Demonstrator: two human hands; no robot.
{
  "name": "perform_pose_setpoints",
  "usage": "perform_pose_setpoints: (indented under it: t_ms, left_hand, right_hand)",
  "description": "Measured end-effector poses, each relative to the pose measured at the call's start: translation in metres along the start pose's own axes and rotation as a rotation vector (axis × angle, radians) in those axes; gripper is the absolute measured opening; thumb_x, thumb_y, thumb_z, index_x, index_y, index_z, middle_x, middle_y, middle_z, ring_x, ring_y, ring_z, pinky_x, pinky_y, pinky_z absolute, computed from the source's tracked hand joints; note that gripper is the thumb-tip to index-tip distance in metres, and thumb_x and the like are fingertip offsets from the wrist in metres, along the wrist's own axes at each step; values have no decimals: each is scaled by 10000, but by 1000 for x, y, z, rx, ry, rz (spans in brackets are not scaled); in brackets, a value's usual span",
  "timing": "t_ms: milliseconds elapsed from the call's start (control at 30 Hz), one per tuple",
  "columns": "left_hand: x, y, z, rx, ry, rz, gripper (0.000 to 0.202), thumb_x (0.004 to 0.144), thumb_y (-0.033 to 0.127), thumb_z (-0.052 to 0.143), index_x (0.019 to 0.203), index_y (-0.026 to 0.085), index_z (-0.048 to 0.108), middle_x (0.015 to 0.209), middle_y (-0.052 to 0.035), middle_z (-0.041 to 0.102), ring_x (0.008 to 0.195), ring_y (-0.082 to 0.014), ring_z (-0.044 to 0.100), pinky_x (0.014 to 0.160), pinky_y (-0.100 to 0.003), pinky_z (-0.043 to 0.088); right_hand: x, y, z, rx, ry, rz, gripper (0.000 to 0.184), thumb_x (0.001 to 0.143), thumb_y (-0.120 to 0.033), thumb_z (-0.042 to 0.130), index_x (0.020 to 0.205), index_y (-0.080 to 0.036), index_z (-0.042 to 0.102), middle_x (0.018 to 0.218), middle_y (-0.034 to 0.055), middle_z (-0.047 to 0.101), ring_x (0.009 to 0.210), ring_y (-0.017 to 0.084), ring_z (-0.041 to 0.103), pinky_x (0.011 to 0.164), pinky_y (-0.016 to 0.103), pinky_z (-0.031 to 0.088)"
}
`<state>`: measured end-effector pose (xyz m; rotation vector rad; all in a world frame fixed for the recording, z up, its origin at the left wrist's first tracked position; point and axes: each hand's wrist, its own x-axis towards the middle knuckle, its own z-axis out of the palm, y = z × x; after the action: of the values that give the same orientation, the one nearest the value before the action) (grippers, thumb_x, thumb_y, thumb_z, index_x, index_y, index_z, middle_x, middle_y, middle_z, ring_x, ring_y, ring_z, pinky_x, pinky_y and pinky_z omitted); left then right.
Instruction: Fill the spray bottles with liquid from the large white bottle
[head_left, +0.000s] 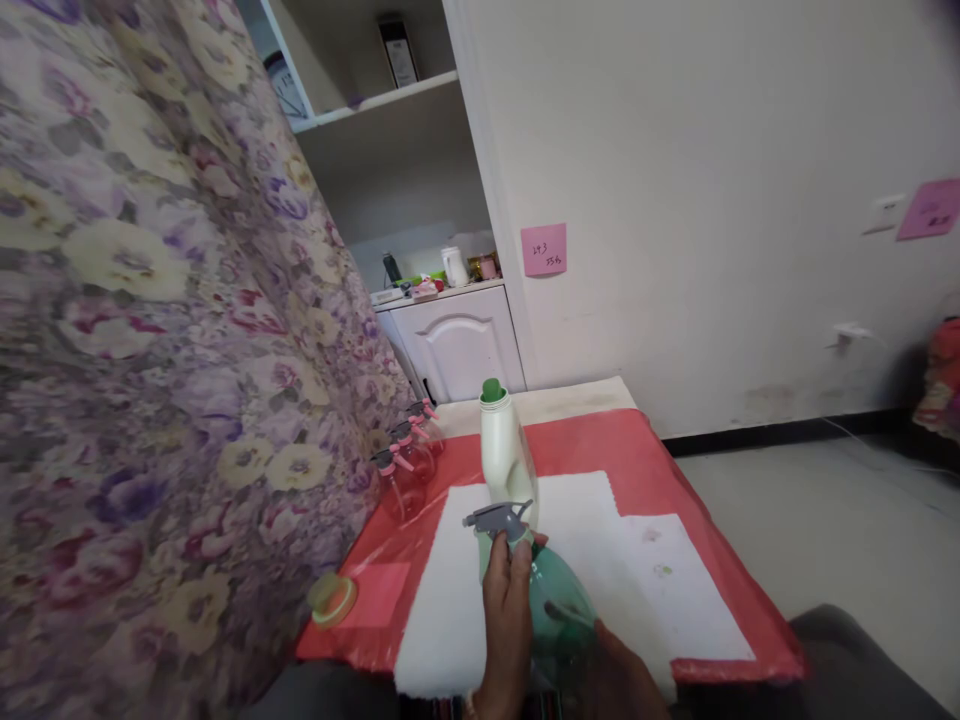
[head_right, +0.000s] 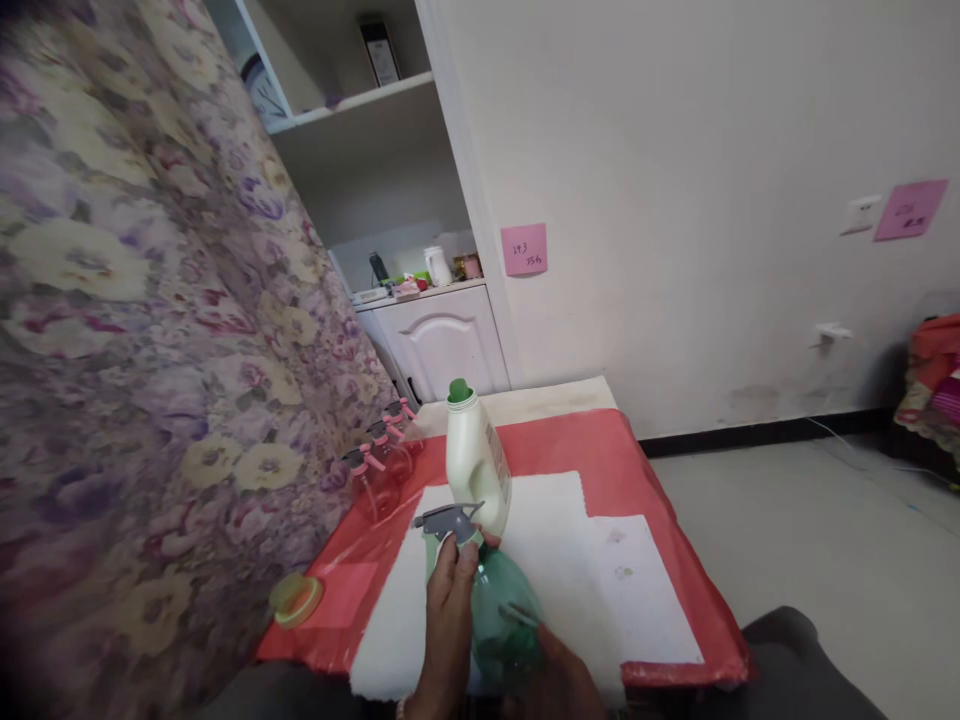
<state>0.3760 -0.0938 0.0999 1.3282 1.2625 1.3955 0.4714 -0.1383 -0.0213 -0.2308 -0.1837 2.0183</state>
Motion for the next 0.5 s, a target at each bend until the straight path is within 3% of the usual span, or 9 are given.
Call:
perform_pose_setpoints:
  t_ms: [133, 233, 400, 500]
  left_hand:
    - [-3, 5, 1, -43, -50, -24, 354, 879, 495, 556, 1052, 217, 692, 1034, -53, 725, 1010, -234, 615, 880, -298, 442]
    - [-3, 5, -2, -126, -73, -122, 435, 844, 530, 592, 1112, 201, 687, 1097, -83, 727, 1053, -259, 624, 892, -324, 459]
    - [-3, 3, -5, -231, -78, -178, 541, 802, 564, 633, 1166, 165, 668, 1072, -109, 741, 1000, -280, 654, 853, -357, 490]
    - [-1, 0, -5, -245, -95, -150, 564, 784, 564, 655, 1192, 175, 664, 1110, -109, 733, 1043, -281, 644, 893, -361, 481]
  right_hand:
    - [-2, -3, 2, 4, 21, 39, 514, 738, -551, 736, 1082, -169, 716, 889, 85, 795, 621, 154, 684, 504, 212, 485]
    - [-3, -4, 9, 4, 15, 122, 591, 779, -645, 635, 1082, -145, 721, 711, 80, 767, 457, 101, 586, 439, 178, 404]
    - [-6, -6, 23, 9, -31, 212, 717, 847, -718, 442, 785, -75, 752, 396, 29, 582, 335, 76, 424, 361, 161, 260]
    - [-5, -6, 21, -20, 7, 237, 775, 807, -772, 437, 691, -67, 737, 385, 19, 563, 311, 53, 352, 345, 158, 251]
